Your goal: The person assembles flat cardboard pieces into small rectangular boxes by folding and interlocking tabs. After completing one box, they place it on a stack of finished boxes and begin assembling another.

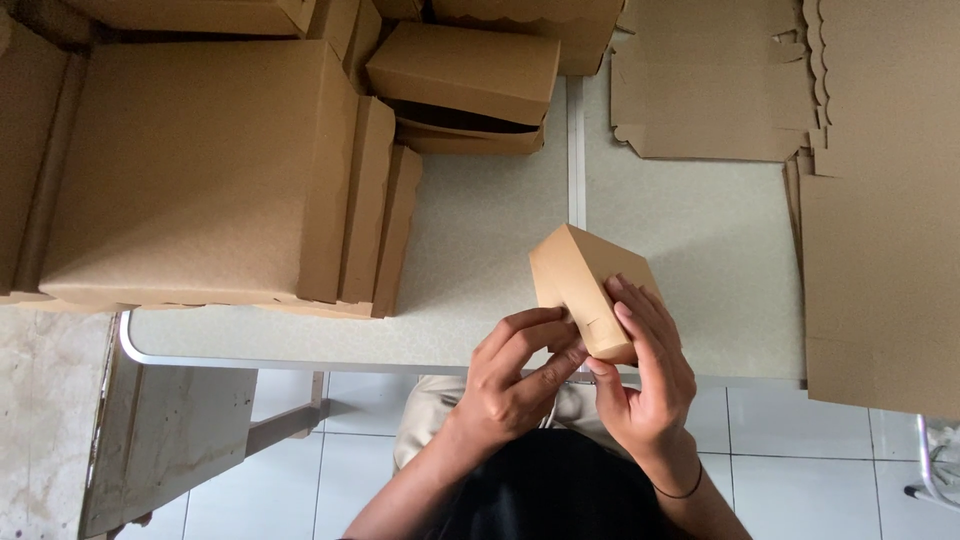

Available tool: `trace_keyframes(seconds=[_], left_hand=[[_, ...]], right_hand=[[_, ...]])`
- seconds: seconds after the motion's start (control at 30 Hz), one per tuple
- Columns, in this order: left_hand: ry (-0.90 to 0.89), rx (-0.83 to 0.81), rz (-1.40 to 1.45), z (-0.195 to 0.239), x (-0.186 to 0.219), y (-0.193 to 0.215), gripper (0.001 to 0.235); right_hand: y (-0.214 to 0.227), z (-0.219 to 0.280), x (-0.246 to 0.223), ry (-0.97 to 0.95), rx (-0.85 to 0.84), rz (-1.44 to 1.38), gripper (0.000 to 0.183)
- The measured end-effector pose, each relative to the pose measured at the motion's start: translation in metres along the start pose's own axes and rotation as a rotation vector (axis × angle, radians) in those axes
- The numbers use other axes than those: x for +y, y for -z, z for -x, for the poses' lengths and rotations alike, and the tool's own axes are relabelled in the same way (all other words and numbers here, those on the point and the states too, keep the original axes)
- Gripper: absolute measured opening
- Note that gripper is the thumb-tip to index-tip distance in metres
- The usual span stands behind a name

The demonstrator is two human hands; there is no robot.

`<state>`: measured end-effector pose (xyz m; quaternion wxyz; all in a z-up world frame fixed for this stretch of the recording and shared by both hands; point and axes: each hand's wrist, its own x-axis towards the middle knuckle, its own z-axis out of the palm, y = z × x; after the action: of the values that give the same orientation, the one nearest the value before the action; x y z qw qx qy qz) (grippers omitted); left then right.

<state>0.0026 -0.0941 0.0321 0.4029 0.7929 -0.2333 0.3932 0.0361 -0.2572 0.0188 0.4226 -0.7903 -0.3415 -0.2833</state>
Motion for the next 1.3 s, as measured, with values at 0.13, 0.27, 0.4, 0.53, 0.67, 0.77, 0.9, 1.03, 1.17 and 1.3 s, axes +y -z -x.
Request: trace_keyframes(seconds=[0.13, 0.27, 0.4, 0.53, 0.67, 0.77, 0.9, 1.03, 1.17, 1.3], left_hand=[[-0.025, -0.001, -0.026, -0.001, -0.001, -0.001, 0.012], [0.239, 0.135, 0.228, 0.006, -0.002, -0.001, 0.008], [0.632, 0.333, 0.640, 0.023, -0.001, -0.005, 0.024], [0.696, 0.289, 0.634, 0.025, -0.005, -0.007, 0.029], [0.856, 0.371, 0.750, 0.036, -0.021, -0.013, 0.053], [0.977, 0.275, 0.819, 0.038, -0.031, -0.010, 0.076], [1.125, 0.067, 0.911, 0.041, -0.039, 0.000, 0.098], [1.190, 0.106, 0.880, 0.053, -0.049, -0.005, 0.103], [1.176, 0.150, 0.868, 0.055, -0.051, -0.004, 0.093], [1.093, 0.177, 0.906, 0.060, -0.049, -0.012, 0.087]], right_hand=[[0.003, -0.002, 0.002, 0.013, -0.052, -0.010, 0.044], [0.002, 0.003, 0.009, 0.062, -0.096, -0.012, 0.051], [-0.001, 0.007, 0.013, 0.141, -0.238, 0.061, 0.066], [-0.017, -0.002, 0.011, 0.235, -0.204, 0.170, 0.042], [-0.029, -0.007, 0.008, 0.297, -0.139, 0.179, 0.036], [-0.031, -0.004, 0.010, 0.300, -0.220, 0.147, 0.039], [-0.025, -0.004, 0.015, 0.305, -0.352, 0.066, 0.050], [-0.005, 0.008, 0.033, 0.217, -0.302, 0.065, 0.073], [0.015, 0.011, 0.044, -0.232, -0.145, 0.134, 0.063], [0.017, 0.030, 0.048, -0.776, -0.017, -0.408, 0.073]])
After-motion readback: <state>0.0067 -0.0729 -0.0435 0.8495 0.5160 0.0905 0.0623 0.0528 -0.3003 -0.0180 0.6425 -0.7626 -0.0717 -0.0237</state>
